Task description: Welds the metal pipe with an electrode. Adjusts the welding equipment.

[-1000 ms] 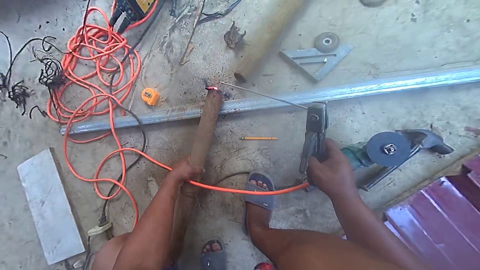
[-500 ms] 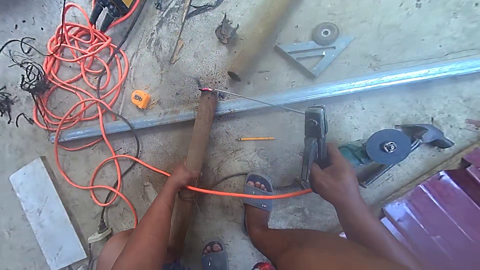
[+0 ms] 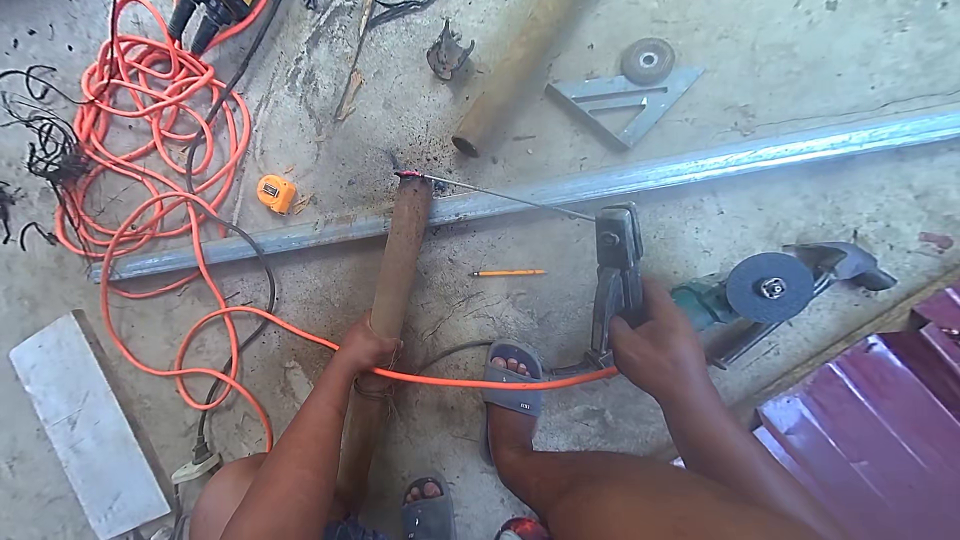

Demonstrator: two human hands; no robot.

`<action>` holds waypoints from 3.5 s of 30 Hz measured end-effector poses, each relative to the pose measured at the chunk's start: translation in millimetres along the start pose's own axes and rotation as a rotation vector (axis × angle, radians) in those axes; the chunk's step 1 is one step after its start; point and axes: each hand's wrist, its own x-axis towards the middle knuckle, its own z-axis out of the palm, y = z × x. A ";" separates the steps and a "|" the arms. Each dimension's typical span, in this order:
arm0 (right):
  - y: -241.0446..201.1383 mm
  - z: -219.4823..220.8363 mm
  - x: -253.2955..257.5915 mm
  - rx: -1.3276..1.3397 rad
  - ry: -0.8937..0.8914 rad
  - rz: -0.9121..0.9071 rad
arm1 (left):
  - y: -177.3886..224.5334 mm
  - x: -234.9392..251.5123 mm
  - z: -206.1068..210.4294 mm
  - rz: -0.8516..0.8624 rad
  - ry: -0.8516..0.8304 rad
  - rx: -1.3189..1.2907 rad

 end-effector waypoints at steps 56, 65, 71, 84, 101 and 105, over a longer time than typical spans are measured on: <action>-12.2 -2.5 -4.1 -0.033 -0.026 0.060 | 7.8 -8.3 2.0 -0.035 0.029 0.055; -9.7 -0.1 -3.1 -0.011 -0.019 0.061 | 6.7 -6.1 3.4 -0.013 0.029 0.028; -10.6 -0.5 -3.3 0.011 -0.033 0.086 | 8.6 -9.6 2.4 -0.024 0.025 0.069; -11.9 0.6 -4.2 0.006 -0.019 0.064 | 2.0 -3.4 -4.6 -0.007 -0.016 0.048; -10.5 5.6 -5.7 -0.167 0.004 -0.044 | -0.4 -0.2 -4.0 0.002 -0.028 -0.016; -14.2 5.7 -7.0 -0.194 -0.011 -0.042 | -1.0 1.8 -4.2 0.000 -0.029 0.000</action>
